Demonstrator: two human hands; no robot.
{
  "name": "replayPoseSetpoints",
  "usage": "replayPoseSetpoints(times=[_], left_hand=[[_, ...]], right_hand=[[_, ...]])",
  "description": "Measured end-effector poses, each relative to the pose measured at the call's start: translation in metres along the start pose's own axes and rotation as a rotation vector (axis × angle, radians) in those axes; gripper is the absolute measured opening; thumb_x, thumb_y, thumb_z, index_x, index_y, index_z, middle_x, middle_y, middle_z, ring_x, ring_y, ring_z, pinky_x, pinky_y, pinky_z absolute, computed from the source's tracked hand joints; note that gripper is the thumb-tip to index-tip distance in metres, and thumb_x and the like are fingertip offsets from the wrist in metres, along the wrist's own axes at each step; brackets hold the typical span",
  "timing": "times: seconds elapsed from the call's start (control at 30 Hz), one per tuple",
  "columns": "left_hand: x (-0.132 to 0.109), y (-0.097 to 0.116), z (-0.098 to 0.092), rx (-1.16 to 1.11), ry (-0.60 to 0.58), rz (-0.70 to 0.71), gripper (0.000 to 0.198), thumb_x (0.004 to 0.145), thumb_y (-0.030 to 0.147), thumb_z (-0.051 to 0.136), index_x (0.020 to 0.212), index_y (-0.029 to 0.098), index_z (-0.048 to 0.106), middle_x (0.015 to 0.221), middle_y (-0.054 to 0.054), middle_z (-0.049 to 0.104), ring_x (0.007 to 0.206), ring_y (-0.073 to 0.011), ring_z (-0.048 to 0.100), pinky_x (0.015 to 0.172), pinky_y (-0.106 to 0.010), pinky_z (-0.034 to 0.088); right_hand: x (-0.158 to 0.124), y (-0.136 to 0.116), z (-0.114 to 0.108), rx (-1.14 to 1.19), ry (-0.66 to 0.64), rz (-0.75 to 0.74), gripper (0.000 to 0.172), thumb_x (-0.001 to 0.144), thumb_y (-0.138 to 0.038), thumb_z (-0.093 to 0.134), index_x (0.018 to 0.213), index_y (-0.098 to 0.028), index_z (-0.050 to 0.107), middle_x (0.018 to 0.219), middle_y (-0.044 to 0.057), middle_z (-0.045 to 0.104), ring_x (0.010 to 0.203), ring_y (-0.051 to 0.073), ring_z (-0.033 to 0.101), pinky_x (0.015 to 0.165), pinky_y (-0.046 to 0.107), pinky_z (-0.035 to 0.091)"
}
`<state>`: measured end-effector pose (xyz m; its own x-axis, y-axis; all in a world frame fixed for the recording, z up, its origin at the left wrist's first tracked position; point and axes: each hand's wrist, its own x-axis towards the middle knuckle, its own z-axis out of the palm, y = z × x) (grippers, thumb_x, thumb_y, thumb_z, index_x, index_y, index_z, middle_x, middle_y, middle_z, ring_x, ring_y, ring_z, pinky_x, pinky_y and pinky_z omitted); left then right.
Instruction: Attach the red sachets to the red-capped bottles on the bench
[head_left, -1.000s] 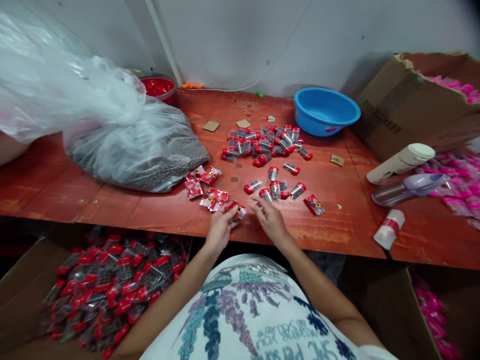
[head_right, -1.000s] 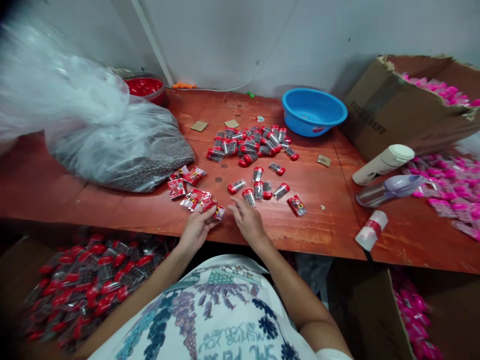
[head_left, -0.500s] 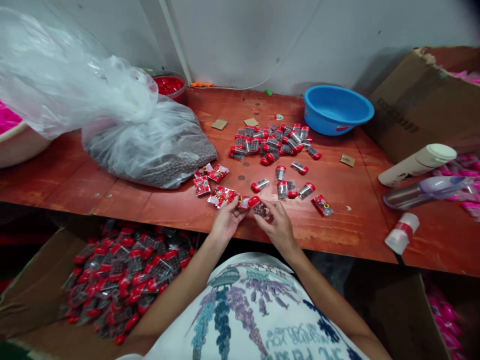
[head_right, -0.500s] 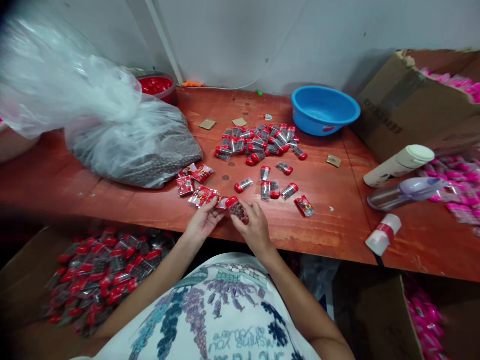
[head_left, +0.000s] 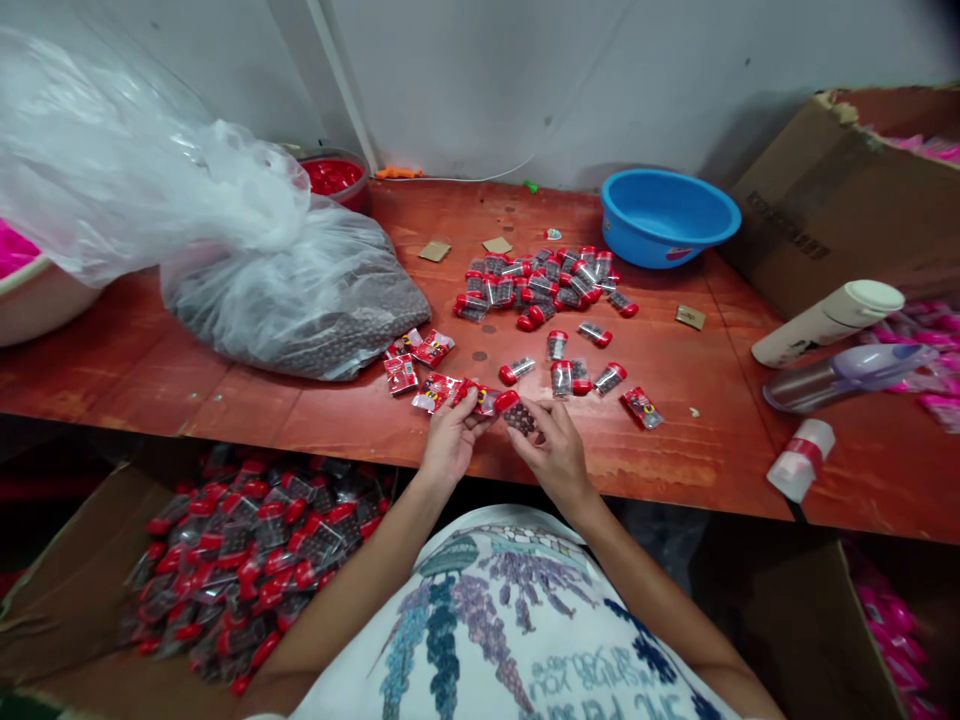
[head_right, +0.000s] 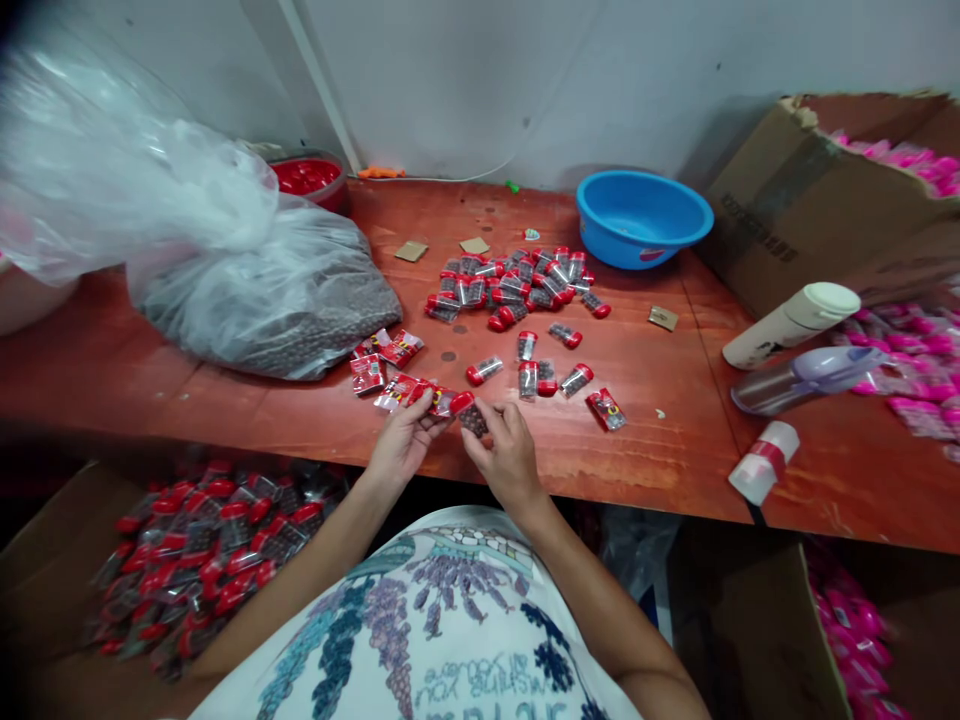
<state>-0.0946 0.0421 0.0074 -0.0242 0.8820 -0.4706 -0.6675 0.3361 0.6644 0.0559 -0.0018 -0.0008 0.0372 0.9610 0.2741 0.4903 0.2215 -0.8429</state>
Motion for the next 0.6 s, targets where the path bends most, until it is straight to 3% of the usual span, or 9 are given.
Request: replayPoseSetpoints(times=[0.2,0.4,0.6], left_hand=[[-0.002,0.0,0.0033,-0.042,0.019,-0.021,0.017,0.072,0.015,0.071,0.086,0.014,0.062,0.076,-0.004,0.072,0.069,-0.0155,0.069,0.078,-0.034,0.055],[-0.003,0.0004,0.0046,-0.039,0.023,-0.02,0.016,0.072,0.014,0.071,0.085,0.013,0.062,0.072,-0.003,0.071,0.065,-0.0138,0.067,0.073,-0.031,0.056],[-0.0023,0.001,0.0043,-0.035,-0.005,-0.026,0.016,0.073,0.013,0.07,0.087,0.013,0.063,0.074,-0.003,0.072,0.067,-0.0149,0.068,0.075,-0.033,0.056]], right_hand=[[0.0005,-0.0023,-0.0025,-0.017,0.034,0.001,0.044,0.085,-0.028,0.058,0.128,-0.029,0.054,0.107,0.007,0.054,0.093,0.021,0.057,0.078,0.033,0.052],[-0.0027,-0.0026,-0.0003,0.034,-0.028,-0.034,0.045,0.084,-0.028,0.06,0.128,-0.029,0.053,0.105,0.006,0.054,0.088,0.018,0.058,0.069,0.028,0.053],[-0.0031,0.0,-0.0008,0.002,0.049,-0.022,0.043,0.085,-0.027,0.06,0.127,-0.027,0.054,0.106,0.006,0.054,0.091,0.018,0.059,0.074,0.029,0.054]])
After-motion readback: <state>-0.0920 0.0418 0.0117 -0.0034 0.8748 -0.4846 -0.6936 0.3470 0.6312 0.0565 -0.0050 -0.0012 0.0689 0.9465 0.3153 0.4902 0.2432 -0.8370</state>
